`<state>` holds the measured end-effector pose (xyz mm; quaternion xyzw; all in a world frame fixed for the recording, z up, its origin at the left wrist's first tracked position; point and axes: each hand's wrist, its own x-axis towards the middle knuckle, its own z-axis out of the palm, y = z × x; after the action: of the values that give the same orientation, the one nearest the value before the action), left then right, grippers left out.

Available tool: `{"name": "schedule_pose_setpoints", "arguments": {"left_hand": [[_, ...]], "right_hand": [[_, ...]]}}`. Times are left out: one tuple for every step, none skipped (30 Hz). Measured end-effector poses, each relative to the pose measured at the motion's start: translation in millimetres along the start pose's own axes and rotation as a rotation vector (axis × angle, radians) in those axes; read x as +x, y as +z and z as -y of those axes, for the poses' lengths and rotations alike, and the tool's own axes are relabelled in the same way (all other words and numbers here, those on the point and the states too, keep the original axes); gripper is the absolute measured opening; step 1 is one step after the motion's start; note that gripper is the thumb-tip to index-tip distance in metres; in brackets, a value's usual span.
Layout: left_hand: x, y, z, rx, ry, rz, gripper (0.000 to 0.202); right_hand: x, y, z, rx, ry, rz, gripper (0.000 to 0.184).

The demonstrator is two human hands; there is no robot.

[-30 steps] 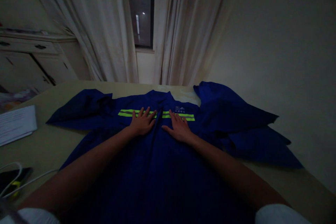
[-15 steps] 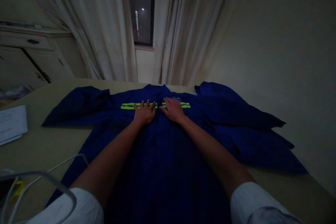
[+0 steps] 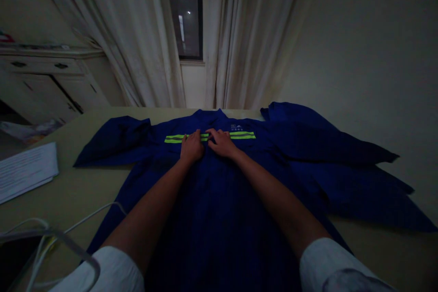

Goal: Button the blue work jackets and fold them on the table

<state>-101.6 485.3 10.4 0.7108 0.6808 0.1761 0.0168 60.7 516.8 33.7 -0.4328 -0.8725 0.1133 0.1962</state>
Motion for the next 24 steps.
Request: {"name": "schedule_pose_setpoints", "arguments": {"left_hand": [[0,0.1,0,0.006,-0.009,-0.013,0.058],[0,0.3,0,0.009,-0.007,-0.02,0.057],[0,0.7,0,0.011,0.003,-0.024,0.055],[0,1.2,-1,0.011,0.017,-0.027,0.053],[0,1.7,-2,0.013,0.031,-0.03,0.05],[-1,2.2,-2,0.018,0.044,-0.034,0.049],[-1,2.7,-3,0.025,0.056,-0.04,0.047],[-1,3.1,-4,0.035,0.067,-0.049,0.046],[-1,3.4,-4,0.046,0.08,-0.056,0.045],[-1,3.6,-4,0.057,0.095,-0.061,0.044],[-1,3.8,-4,0.067,0.111,-0.063,0.043],[-1,3.9,-4,0.078,0.125,-0.063,0.042],[-1,4.0,-3,0.089,0.136,-0.06,0.041],[-1,4.2,-3,0.101,0.144,-0.058,0.041],[-1,4.4,-2,0.113,0.146,-0.057,0.041],[0,4.6,-2,0.124,0.147,-0.06,0.041],[0,4.9,-2,0.134,0.149,-0.063,0.042],[0,5.2,-2,0.142,0.156,-0.067,0.042],[0,5.5,-1,0.148,0.168,-0.07,0.043],[0,5.7,-1,0.151,0.182,-0.072,0.044],[0,5.9,-1,0.152,0.199,-0.071,0.045],[0,6.2,0,0.149,0.219,-0.069,0.046],[1,6.4,1,0.144,0.241,-0.063,0.047],[2,6.6,1,0.137,0.264,-0.053,0.048]], "right_hand": [[1,-1,-2,-0.003,0.053,-0.025,0.042],[2,-2,-5,-0.018,0.116,-0.056,0.037],[3,-4,-8,-0.05,0.185,-0.086,0.035],[4,-7,-11,-0.098,0.257,-0.109,0.035],[5,-9,-13,-0.154,0.321,-0.125,0.037],[6,-11,-14,-0.207,0.36,-0.136,0.037],[7,-11,-14,-0.245,0.365,-0.147,0.037],[7,-11,-12,-0.26,0.33,-0.158,0.037],[8,-9,-9,-0.252,0.262,-0.166,0.039],[9,-6,-6,-0.226,0.182,-0.168,0.043],[10,-2,-3,-0.192,0.116,-0.156,0.045],[11,3,-1,-0.162,0.078,-0.13,0.045],[11,7,1,-0.142,0.069,-0.095,0.044],[12,12,3,-0.136,0.083,-0.067,0.044],[12,16,3,-0.144,0.109,-0.052,0.043],[12,19,2,-0.159,0.13,-0.044,0.042],[12,21,1,-0.173,0.137,-0.043,0.039],[12,22,-1,-0.181,0.137,-0.048,0.037],[12,22,-3,-0.183,0.138,-0.057,0.033],[12,22,-4,-0.178,0.142,-0.069,0.03],[12,21,-6,-0.166,0.148,-0.083,0.029],[13,21,-8,-0.15,0.151,-0.101,0.029],[13,20,-9,-0.132,0.15,-0.114,0.029],[13,19,-10,-0.114,0.142,-0.121,0.03]]}}
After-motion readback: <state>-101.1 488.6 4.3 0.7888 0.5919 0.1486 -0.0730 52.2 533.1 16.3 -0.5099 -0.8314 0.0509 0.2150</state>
